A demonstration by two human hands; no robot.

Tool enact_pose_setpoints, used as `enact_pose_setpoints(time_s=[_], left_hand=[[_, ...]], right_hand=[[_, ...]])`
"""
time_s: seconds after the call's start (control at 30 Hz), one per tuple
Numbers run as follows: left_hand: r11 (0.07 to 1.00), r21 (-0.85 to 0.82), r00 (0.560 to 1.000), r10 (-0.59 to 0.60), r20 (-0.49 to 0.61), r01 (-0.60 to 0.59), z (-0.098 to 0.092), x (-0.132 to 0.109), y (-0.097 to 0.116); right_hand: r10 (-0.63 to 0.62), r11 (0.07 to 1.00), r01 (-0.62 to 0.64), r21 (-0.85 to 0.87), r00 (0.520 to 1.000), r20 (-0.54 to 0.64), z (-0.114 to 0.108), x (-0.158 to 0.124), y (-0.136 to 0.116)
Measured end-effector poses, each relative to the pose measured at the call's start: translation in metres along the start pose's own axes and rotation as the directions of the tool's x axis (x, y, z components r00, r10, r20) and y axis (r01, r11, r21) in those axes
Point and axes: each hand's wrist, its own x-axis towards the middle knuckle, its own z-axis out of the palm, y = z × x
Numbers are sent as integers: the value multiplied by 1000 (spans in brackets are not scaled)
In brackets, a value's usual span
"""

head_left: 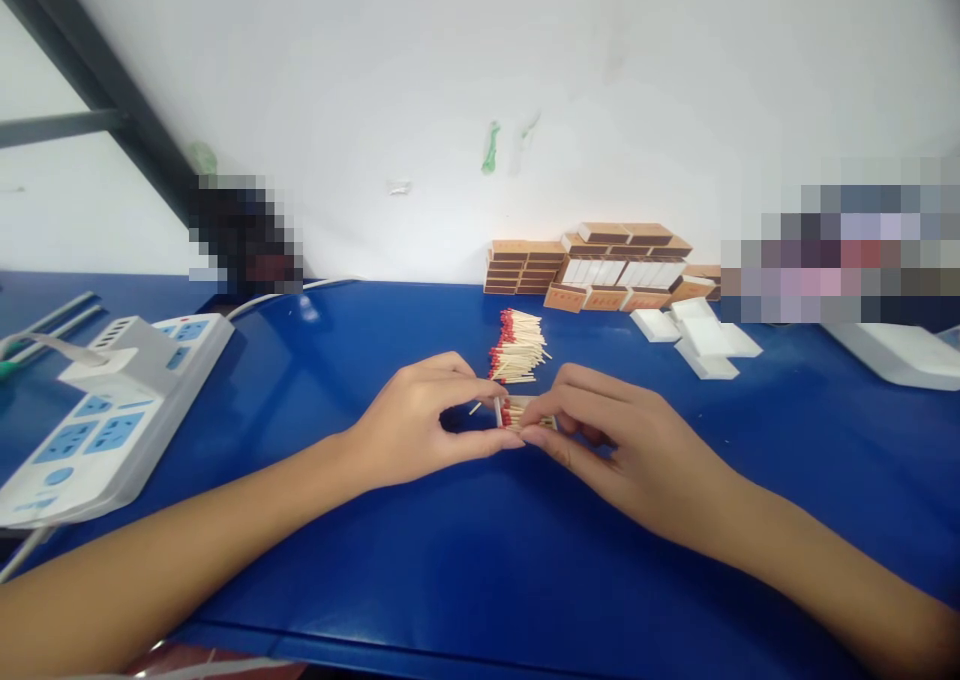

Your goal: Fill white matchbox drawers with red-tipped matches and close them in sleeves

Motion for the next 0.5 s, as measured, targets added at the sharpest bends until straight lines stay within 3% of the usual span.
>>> enact_pose_setpoints(time_s=[0.2, 0.5], left_hand=[[996, 30, 996, 82, 31, -83, -1, 0, 0], [979, 74, 981, 190, -25, -188, 0, 2, -2]], right_hand=[[85, 989, -99, 113, 989, 122, -3, -1, -8], [108, 985, -126, 121, 984, 143, -2, -1, -9]])
